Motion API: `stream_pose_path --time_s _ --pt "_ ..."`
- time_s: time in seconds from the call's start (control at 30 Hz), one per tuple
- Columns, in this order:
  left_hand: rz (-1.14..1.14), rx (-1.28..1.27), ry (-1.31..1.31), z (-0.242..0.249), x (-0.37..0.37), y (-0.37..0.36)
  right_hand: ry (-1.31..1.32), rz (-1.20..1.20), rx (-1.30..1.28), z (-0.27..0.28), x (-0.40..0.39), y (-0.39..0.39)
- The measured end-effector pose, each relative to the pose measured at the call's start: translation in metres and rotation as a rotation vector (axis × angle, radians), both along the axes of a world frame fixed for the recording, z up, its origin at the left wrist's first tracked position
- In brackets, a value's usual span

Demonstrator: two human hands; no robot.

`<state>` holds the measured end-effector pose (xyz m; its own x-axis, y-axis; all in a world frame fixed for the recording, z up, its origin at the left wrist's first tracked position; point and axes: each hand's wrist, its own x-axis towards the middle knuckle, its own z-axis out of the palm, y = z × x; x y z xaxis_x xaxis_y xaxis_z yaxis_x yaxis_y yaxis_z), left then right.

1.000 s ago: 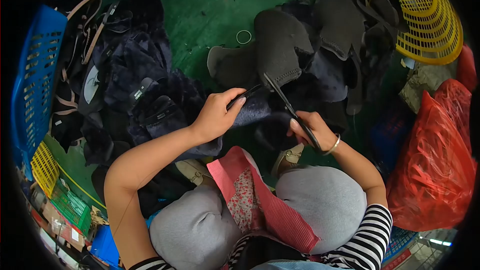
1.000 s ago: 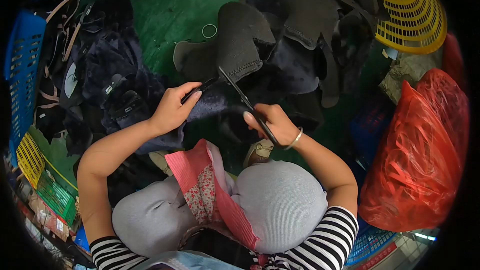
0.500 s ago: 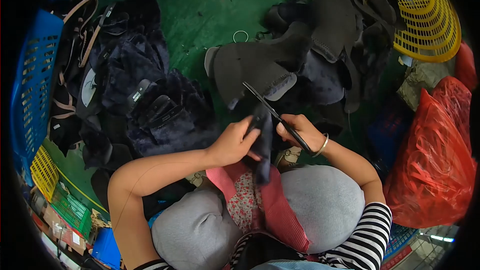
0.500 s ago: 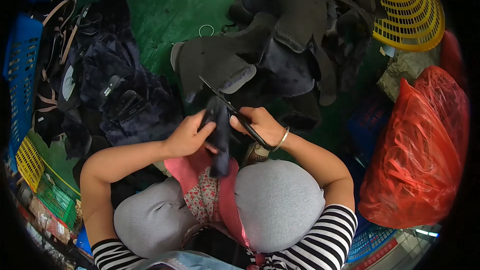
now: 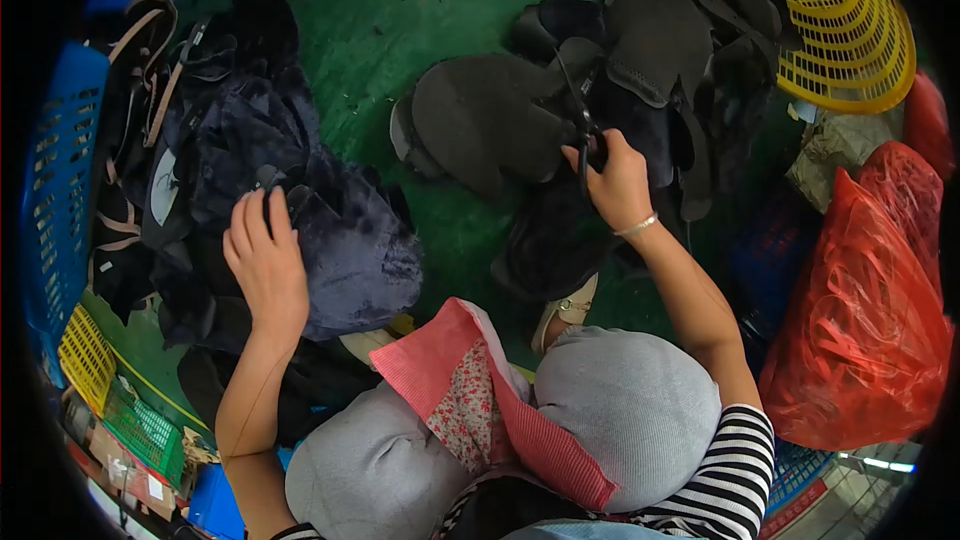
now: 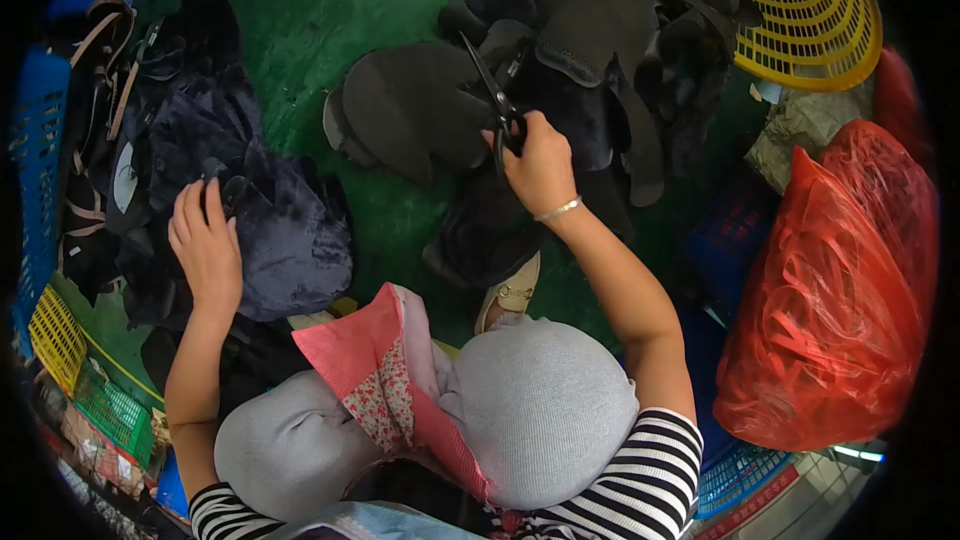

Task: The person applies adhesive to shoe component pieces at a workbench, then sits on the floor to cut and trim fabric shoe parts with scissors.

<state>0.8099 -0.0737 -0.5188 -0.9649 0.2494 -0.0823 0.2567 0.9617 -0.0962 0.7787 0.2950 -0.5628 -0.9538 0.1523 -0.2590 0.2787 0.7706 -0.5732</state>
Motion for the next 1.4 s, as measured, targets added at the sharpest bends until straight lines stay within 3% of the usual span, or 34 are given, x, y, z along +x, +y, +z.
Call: stream_pose_path --time_s 0.07,0.1,0.2,0.37,0.43,0.53,0.6,0.7,0.87,0.93,0.97,1.0,1.07,1.1,1.13,1.2,1.4 --pt "-0.168 0.122 0.047 0.004 -0.003 0.028 0.058 0.051 0.132 -0.034 -0.011 -0.005" --pt "-0.198 0.302 -0.062 0.002 -0.003 0.042 0.066 0.051 0.132 -0.041 -0.015 -0.007" --pt "-0.259 0.712 -0.371 -0.011 -0.007 0.082 0.023 0.006 -0.078 -0.043 -0.021 -0.021" --pt "-0.437 0.626 -0.35 -0.046 -0.024 0.139 -0.04 0.051 -0.305 0.004 -0.001 -0.028" --pt "-0.444 0.557 -0.309 -0.068 -0.034 0.162 -0.208 -0.072 -0.768 0.026 0.01 -0.032" --pt "-0.371 0.526 -0.284 -0.115 -0.051 0.182 -0.315 -0.12 -0.77 0.05 0.017 -0.027" --pt "-0.483 0.31 -0.19 -0.149 -0.064 0.188 -0.445 -0.113 -0.726 0.059 0.02 -0.015" --pt "-0.503 0.345 -0.384 -0.116 -0.081 0.178 -0.544 -0.114 -0.688 0.057 0.024 0.01" --pt "-0.487 0.172 -0.224 -0.125 -0.066 0.2 -0.565 -0.168 -0.684 0.046 0.03 0.018" --pt "-0.473 0.391 -0.463 -0.132 -0.077 0.199 -0.546 -0.104 -0.647 0.048 0.029 0.016" --pt "-0.46 0.715 -0.497 -0.136 -0.086 0.187 -0.56 -0.074 -0.618 0.05 0.028 0.02" --pt "-0.468 0.705 -0.5 -0.127 -0.088 0.18 -0.555 -0.08 -0.628 0.05 0.028 0.026" --pt "0.028 1.185 -0.729 -0.078 -0.09 0.167 -0.653 0.059 -0.641 0.05 0.031 0.043" --pt "0.193 1.14 -0.827 -0.046 -0.089 0.164 -0.649 0.058 -0.654 0.047 0.032 0.048" --pt "0.195 1.128 -0.829 -0.043 -0.078 0.162 -0.669 0.144 -0.67 0.044 0.035 0.053" --pt "0.433 1.453 -0.782 -0.047 -0.058 0.158 -0.757 0.265 -0.643 0.039 0.038 0.057" --pt "0.536 1.435 -0.829 -0.047 -0.021 0.145 -0.777 0.169 -0.642 0.024 0.041 0.041"
